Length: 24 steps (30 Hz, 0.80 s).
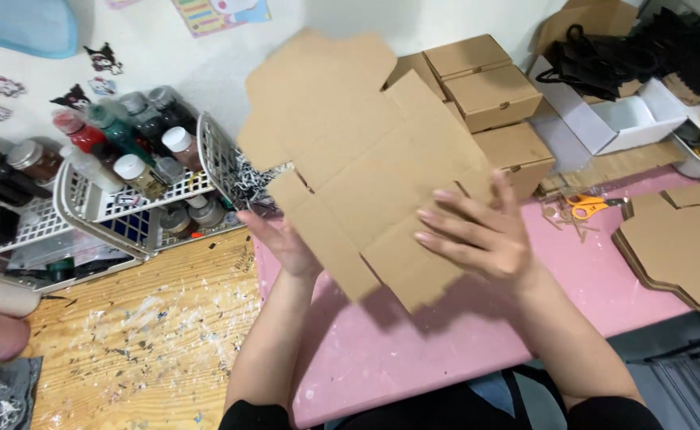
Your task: Packing small items into cardboard boxes using shredded paper as filler.
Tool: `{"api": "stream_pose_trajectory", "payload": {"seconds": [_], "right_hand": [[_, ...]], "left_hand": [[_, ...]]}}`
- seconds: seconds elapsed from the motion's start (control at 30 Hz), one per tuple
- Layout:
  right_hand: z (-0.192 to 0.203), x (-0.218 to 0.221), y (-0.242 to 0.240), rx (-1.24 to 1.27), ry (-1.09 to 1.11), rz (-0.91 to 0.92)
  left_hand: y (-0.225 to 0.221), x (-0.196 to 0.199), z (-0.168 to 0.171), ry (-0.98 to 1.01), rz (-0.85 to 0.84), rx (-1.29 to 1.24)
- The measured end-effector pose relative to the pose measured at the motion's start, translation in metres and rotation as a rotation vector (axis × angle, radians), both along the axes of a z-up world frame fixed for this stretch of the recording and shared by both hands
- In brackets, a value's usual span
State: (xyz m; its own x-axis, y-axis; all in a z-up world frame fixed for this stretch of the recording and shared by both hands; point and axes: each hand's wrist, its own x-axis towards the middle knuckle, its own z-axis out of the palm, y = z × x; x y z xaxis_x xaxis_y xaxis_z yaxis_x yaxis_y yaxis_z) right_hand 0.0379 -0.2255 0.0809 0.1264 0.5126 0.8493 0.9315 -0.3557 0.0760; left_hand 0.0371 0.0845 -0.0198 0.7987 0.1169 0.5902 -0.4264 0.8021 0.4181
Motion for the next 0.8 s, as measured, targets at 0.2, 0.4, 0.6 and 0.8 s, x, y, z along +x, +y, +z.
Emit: {"api": "stream_pose_trajectory", "payload": {"seconds": [0.2, 0.4, 0.6, 0.8], "right_hand": [[-0.042, 0.014, 0.024, -0.067, -0.067, -0.146], [-0.062, 0.028, 0.01, 0.002, -0.022, -0.123], [-0.042, 0.018, 0.007, 0.265, -0.161, -0.144], [-0.065, 0.016, -0.015, 1.052, 1.172, 1.092]], "left_hand": [[0.007, 0.017, 0.024, 0.413, 0.179, 0.3], [-0.009, 0.023, 0.036, 0.593, 0.18, 0.386], [-0.01, 0.026, 0.032, 0.569, 0.228, 0.086], [-0.028, 0.007, 0.039, 0.531, 0.176, 0.267]]}}
